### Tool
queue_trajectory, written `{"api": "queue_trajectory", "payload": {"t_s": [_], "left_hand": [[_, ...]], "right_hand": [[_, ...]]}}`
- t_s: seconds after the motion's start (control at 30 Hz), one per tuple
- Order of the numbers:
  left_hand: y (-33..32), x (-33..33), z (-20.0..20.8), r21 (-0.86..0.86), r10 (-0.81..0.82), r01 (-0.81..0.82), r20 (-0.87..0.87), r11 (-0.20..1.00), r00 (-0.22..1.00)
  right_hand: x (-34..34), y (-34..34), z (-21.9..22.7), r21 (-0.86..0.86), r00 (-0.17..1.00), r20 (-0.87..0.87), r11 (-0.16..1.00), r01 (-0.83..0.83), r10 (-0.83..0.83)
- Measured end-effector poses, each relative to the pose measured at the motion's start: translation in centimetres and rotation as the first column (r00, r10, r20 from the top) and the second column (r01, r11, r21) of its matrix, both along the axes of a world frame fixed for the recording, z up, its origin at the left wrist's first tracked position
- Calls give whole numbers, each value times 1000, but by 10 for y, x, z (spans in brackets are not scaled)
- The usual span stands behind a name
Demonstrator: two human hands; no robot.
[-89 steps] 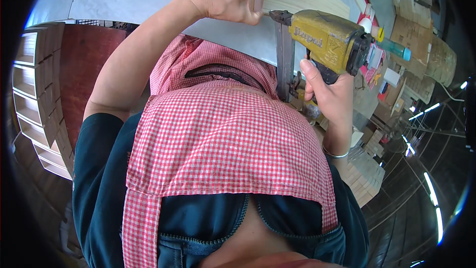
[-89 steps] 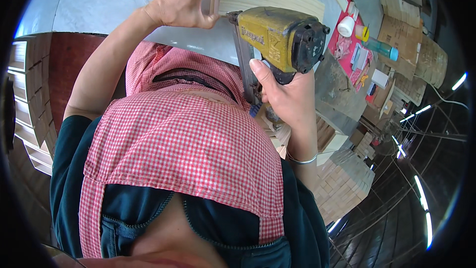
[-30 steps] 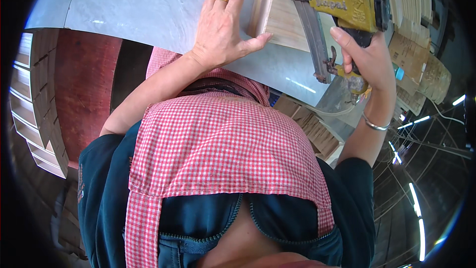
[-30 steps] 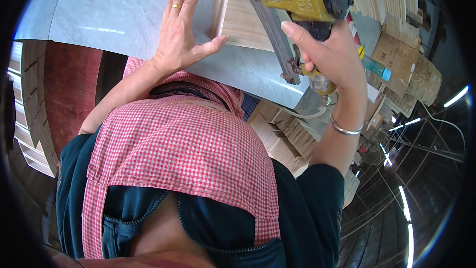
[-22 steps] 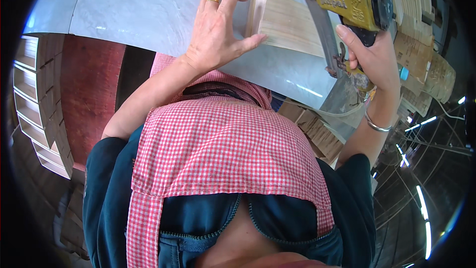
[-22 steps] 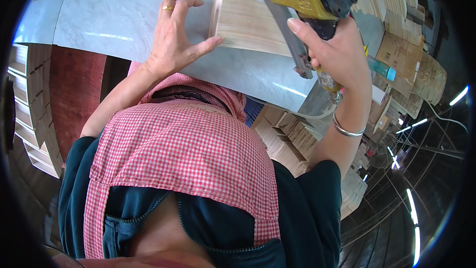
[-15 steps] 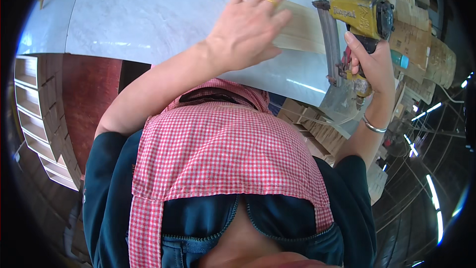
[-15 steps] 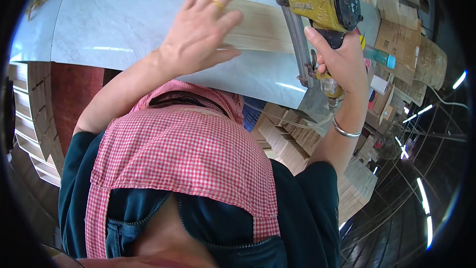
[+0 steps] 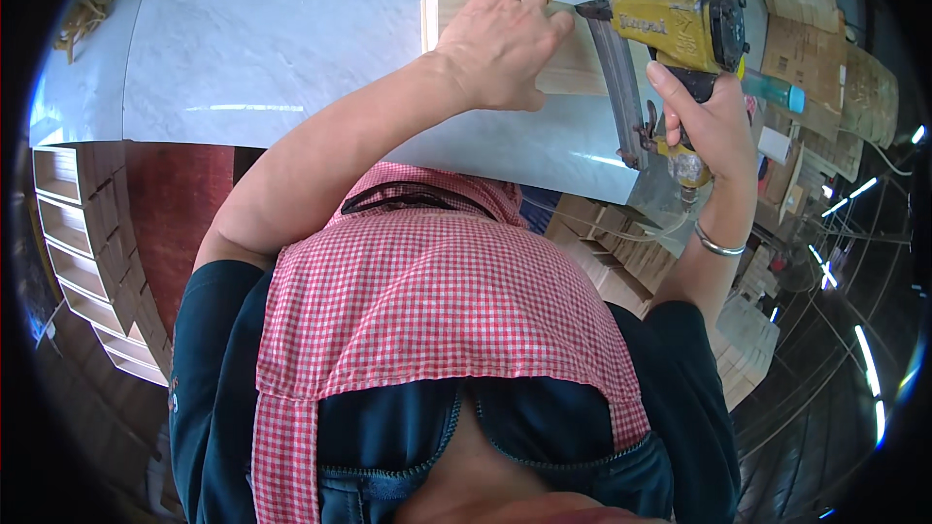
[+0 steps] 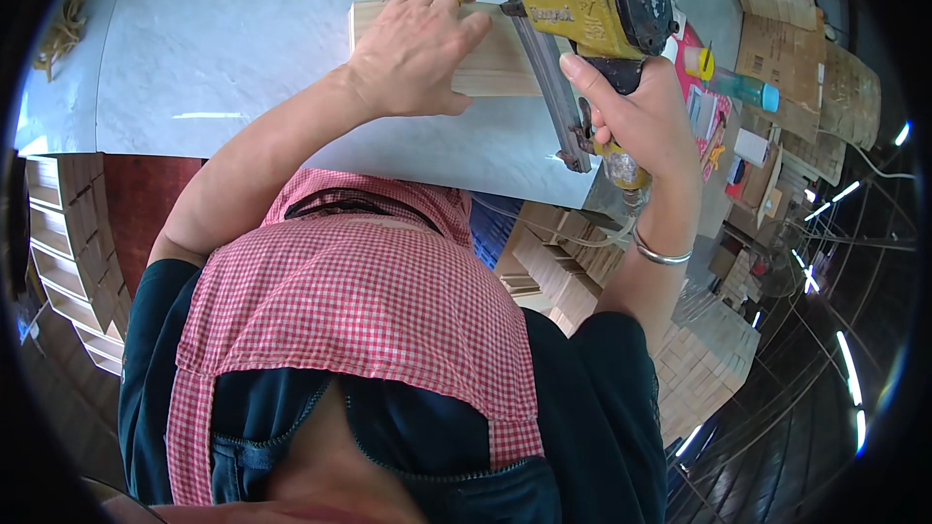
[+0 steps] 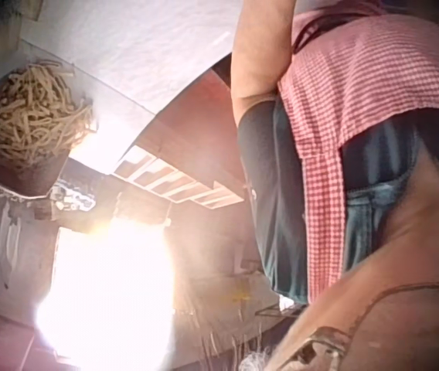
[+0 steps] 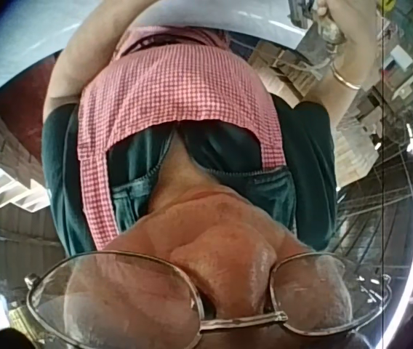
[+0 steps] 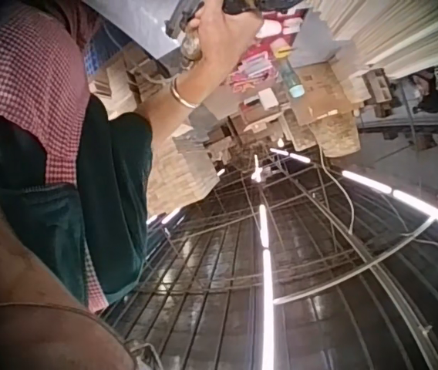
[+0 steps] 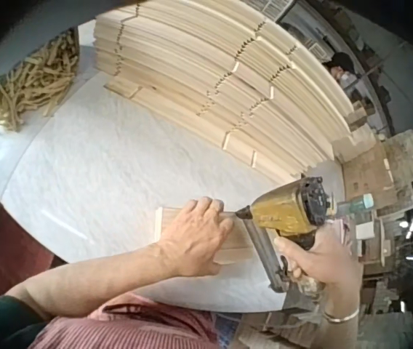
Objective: Assembling small wooden rectangular boxes using wood glue and a pneumatic nail gun.
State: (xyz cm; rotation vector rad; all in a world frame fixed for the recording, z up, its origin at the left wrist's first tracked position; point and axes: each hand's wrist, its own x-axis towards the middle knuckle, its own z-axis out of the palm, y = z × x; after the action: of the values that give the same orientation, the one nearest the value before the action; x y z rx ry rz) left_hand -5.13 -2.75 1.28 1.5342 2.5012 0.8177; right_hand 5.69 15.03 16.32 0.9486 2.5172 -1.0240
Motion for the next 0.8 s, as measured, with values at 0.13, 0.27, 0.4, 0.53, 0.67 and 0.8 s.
{"api": "queue_trajectory", "payload": {"t_s": [0.13, 0.27, 0.4, 0.53, 0.67, 0.8], "left_hand": [[3, -1, 4, -58, -11, 12, 18, 998, 1000], [3, -2, 2, -62, -12, 13, 19, 998, 1000], [4, -1, -4, 10, 4, -3, -52, 1000, 999], [5, -2, -5, 39, 6, -3, -57, 999, 998], [5, -2, -1, 9, -4, 4, -28, 1000, 1000], [4, -2, -1, -11, -6, 6, -21, 1000, 1000]], "right_hand": [[0, 2, -2, 1, 1000, 9, 1000, 8, -8], [-1, 1, -2, -2, 999, 30, 1000, 28, -28], [3, -2, -5, -57, 998, -29, 996, 61, -63], [7, -14, -9, -86, 986, -73, 986, 142, -148], [8, -13, -11, -85, 984, -62, 983, 163, -168], [8, -16, -9, -66, 985, -55, 985, 157, -161]]}}
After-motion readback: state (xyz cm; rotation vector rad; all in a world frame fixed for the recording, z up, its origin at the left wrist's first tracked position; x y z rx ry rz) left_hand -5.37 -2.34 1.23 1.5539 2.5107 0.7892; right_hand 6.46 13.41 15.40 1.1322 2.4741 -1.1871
